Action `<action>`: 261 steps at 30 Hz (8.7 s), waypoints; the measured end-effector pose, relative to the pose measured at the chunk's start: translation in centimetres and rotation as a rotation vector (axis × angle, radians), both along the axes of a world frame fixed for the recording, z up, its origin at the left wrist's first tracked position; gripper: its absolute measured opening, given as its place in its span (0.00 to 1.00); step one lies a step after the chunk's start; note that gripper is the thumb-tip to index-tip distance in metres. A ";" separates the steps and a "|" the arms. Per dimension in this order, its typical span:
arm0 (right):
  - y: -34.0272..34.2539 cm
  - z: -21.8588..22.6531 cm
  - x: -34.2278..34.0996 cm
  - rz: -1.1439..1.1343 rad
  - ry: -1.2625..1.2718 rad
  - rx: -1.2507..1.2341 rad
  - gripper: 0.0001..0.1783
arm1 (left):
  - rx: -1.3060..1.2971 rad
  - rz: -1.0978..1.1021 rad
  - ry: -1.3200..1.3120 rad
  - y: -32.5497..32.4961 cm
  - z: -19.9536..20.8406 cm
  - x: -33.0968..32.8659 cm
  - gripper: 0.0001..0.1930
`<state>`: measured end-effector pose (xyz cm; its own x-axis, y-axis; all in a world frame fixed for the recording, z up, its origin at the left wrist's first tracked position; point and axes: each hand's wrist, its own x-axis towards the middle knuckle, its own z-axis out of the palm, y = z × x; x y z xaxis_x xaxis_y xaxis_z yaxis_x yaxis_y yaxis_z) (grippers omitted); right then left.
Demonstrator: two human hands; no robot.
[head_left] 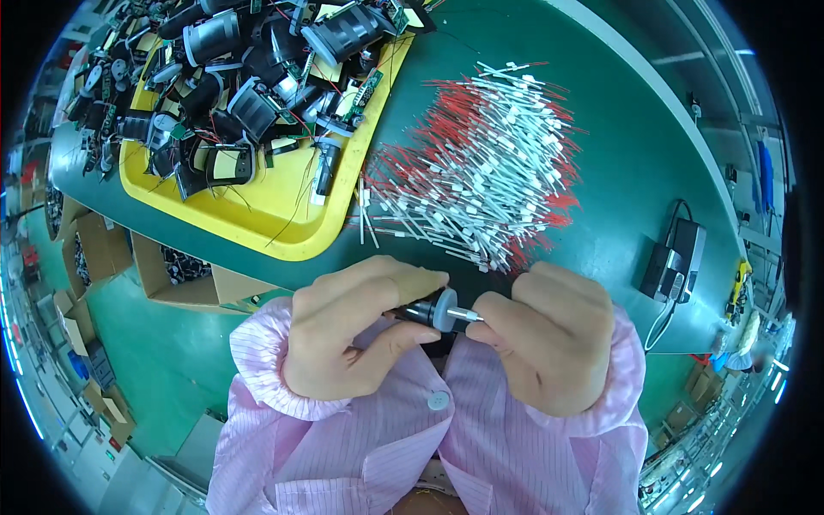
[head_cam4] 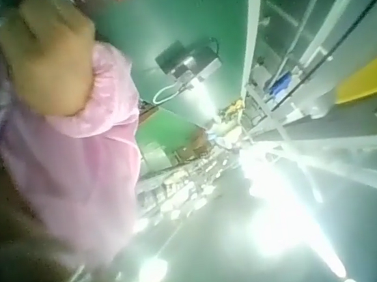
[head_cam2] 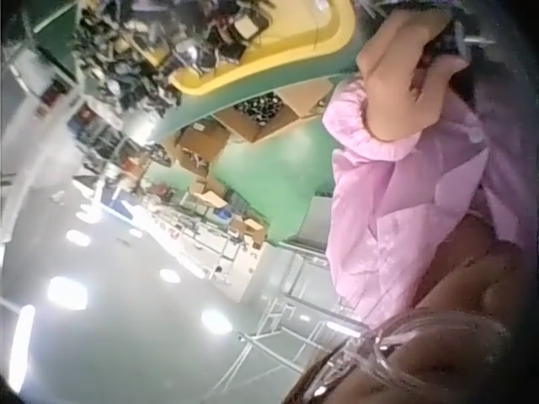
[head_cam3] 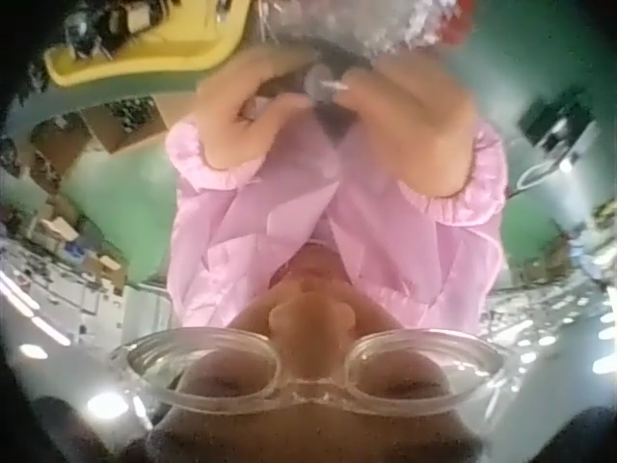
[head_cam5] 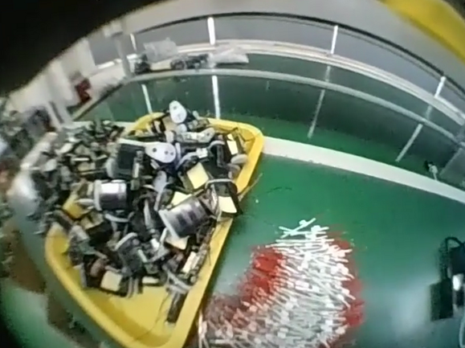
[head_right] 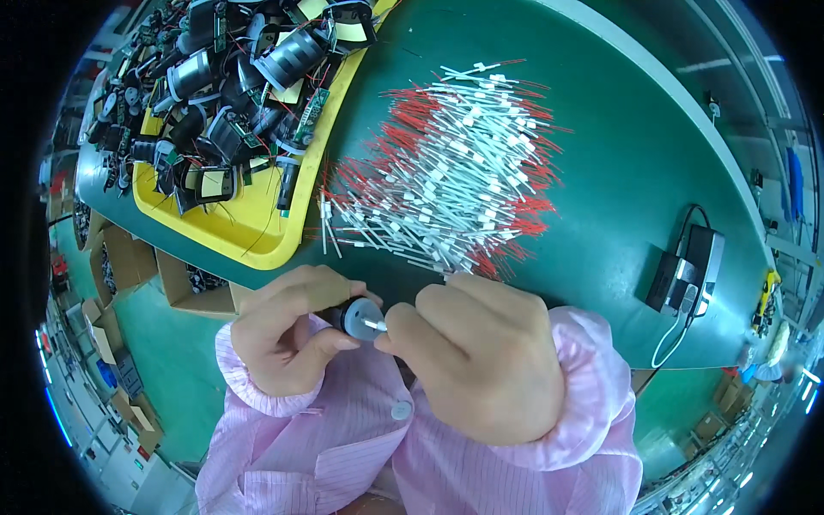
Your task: The person picks up a black component from a yellow tray, inserts a wire from a pile into it, and then pushes a small white part into the component before setting it aside.
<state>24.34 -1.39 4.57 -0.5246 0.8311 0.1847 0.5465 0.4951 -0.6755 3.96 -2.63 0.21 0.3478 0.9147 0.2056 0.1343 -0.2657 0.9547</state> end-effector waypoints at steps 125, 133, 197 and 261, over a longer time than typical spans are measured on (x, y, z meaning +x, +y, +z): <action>-0.4 0.1 -0.1 -0.204 0.591 -0.224 0.05 | 0.177 0.175 -0.252 -1.0 -0.6 2.6 0.22; -0.6 0.4 -0.1 -0.200 0.576 -0.186 0.05 | 0.214 0.185 -0.275 -1.0 -0.8 2.7 0.22; -0.7 1.9 -1.5 -0.223 0.231 0.026 0.08 | 0.319 0.091 -0.083 -0.1 -0.7 1.7 0.19; -0.4 2.0 -0.9 -0.158 0.243 -0.062 0.08 | 0.345 0.073 -0.134 0.4 -1.0 1.8 0.23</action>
